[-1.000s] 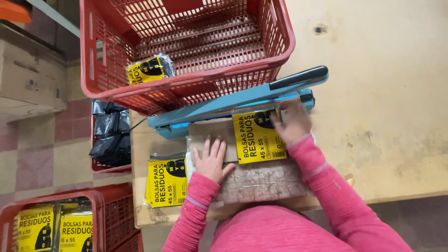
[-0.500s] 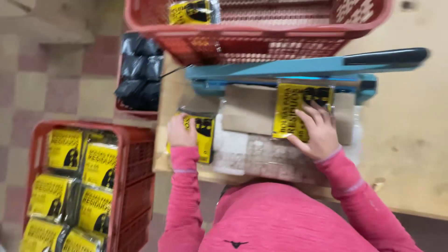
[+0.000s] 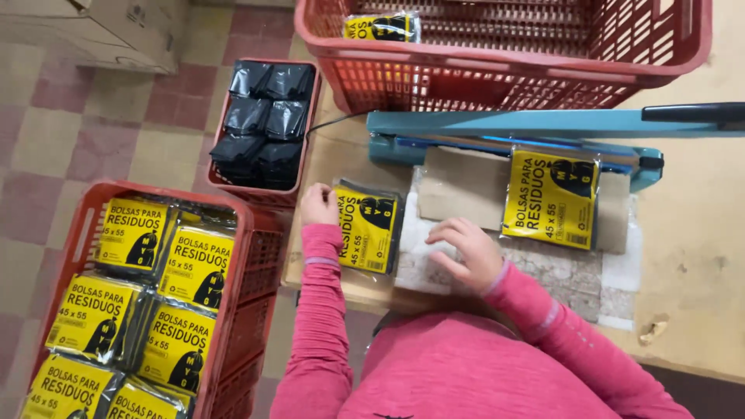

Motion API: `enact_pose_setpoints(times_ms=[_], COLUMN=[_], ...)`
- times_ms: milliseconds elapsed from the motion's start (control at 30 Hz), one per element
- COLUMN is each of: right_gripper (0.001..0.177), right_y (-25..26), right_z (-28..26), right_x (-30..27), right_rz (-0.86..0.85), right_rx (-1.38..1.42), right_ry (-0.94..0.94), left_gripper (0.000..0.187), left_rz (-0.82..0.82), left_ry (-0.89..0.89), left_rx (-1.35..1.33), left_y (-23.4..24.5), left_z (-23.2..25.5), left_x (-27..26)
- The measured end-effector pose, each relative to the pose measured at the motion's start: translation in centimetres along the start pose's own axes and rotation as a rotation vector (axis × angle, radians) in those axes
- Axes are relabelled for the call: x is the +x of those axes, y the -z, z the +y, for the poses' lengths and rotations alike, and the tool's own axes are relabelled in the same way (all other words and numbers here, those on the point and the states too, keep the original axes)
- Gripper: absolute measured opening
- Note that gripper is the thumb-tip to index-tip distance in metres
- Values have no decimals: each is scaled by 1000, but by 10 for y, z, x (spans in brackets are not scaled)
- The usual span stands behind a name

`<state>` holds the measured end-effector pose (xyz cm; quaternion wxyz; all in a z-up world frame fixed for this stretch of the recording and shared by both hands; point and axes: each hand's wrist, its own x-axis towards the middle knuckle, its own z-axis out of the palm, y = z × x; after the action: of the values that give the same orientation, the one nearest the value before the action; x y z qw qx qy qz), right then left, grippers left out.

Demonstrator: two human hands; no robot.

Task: Sealing yellow and black labeled plastic bags using an impulse sealer and organizing them into red plastic baskets.

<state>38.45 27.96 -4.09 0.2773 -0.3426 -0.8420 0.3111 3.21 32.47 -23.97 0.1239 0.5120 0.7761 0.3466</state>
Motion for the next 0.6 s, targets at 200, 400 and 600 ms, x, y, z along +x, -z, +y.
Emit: enact_pose_setpoints(times_ms=[200, 400, 600], right_gripper=[33, 62, 34], right_y=[-53, -98, -91], right_z=[11, 33, 48], right_x=[22, 63, 58], right_rz=[53, 197, 384], right_rx=[-67, 297, 889], right_ry=[-112, -327, -193], left_gripper=[14, 8, 18], left_rz=[-61, 6, -47], left_ry=[85, -217, -578], left_rx=[-227, -636, -743], left_y=[37, 132, 188], left_z=[50, 123, 182], left_x=[-23, -60, -67])
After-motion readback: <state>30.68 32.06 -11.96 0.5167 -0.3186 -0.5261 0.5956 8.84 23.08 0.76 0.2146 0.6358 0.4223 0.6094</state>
